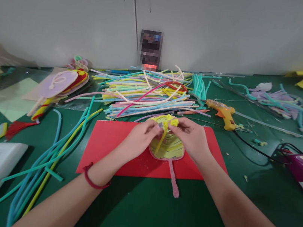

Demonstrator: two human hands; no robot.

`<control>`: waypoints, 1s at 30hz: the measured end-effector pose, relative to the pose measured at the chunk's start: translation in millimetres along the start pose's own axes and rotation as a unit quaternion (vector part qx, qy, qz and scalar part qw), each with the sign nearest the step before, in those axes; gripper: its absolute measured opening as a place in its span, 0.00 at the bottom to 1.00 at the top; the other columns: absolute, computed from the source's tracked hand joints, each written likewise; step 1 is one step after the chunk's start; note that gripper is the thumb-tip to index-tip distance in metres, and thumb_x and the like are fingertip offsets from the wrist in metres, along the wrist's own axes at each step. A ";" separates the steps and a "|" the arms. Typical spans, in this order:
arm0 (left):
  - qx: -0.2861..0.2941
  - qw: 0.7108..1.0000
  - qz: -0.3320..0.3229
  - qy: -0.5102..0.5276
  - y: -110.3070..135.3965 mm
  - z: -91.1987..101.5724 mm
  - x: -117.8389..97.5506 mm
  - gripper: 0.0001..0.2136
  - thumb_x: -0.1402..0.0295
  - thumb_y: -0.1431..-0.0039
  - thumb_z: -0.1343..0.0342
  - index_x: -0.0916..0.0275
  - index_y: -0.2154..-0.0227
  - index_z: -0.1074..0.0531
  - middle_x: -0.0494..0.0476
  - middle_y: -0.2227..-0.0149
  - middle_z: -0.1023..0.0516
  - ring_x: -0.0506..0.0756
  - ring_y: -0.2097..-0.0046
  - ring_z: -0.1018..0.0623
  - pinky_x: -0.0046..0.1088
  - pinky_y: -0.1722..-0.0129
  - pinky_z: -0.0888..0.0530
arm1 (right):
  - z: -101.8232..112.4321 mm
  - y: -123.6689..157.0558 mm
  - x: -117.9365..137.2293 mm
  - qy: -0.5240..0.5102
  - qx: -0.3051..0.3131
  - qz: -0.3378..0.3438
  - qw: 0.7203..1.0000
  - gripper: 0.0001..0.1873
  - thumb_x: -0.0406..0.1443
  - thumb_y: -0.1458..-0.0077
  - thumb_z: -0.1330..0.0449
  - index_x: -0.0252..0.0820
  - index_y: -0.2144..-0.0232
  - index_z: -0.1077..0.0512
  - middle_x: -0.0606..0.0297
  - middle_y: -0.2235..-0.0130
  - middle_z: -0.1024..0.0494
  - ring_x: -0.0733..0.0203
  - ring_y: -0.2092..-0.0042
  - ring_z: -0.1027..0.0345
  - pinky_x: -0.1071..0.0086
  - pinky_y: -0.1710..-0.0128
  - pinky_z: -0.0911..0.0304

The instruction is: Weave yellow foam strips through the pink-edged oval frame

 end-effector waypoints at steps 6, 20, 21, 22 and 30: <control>0.047 0.994 0.038 0.086 3.1 -5.6 -2.4 0.11 0.65 0.42 0.55 0.63 0.77 0.36 0.50 0.77 0.32 0.49 0.74 0.31 0.24 0.73 0.33 | 2.0 -0.2 2.4 0.001 -0.026 0.004 1.000 0.09 0.39 0.60 0.36 0.42 0.74 0.28 0.65 0.72 0.24 0.60 0.69 0.30 0.64 0.65 0.34; -0.043 0.997 -0.051 -0.029 -1.3 7.7 -5.5 0.05 0.70 0.45 0.50 0.63 0.74 0.33 0.48 0.76 0.30 0.48 0.73 0.30 0.22 0.72 0.33 | -0.9 2.2 -1.0 -0.086 0.021 -0.039 0.995 0.10 0.39 0.60 0.35 0.40 0.75 0.28 0.67 0.74 0.27 0.63 0.69 0.32 0.65 0.63 0.37; -0.039 0.996 -0.060 -0.046 -1.1 8.0 -5.7 0.04 0.70 0.46 0.50 0.63 0.73 0.32 0.49 0.75 0.28 0.48 0.72 0.29 0.23 0.71 0.33 | -1.0 2.2 -1.0 -0.082 0.027 -0.037 0.996 0.09 0.39 0.60 0.35 0.40 0.75 0.28 0.67 0.74 0.27 0.63 0.69 0.32 0.65 0.63 0.37; -0.035 0.995 -0.071 -0.065 -0.8 8.4 -6.0 0.03 0.70 0.46 0.49 0.62 0.71 0.31 0.49 0.73 0.26 0.49 0.71 0.28 0.23 0.71 0.32 | -1.4 2.2 -1.0 -0.076 0.036 -0.034 0.996 0.09 0.39 0.59 0.35 0.40 0.75 0.28 0.67 0.74 0.26 0.63 0.69 0.32 0.65 0.63 0.37; -0.054 0.956 -0.182 -0.226 1.8 14.6 -13.4 0.08 0.71 0.42 0.52 0.60 0.67 0.27 0.53 0.66 0.24 0.52 0.63 0.26 0.26 0.64 0.32 | 0.3 1.1 0.7 -0.049 0.078 -0.036 0.995 0.08 0.37 0.60 0.35 0.41 0.74 0.27 0.67 0.72 0.25 0.63 0.68 0.32 0.66 0.62 0.37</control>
Point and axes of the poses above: each hand's wrist, its own y-axis away from the middle knuckle, its own z-axis out of the back of the hand, x = y × z, the point moved 4 cm from there along -y, towards the middle knuckle
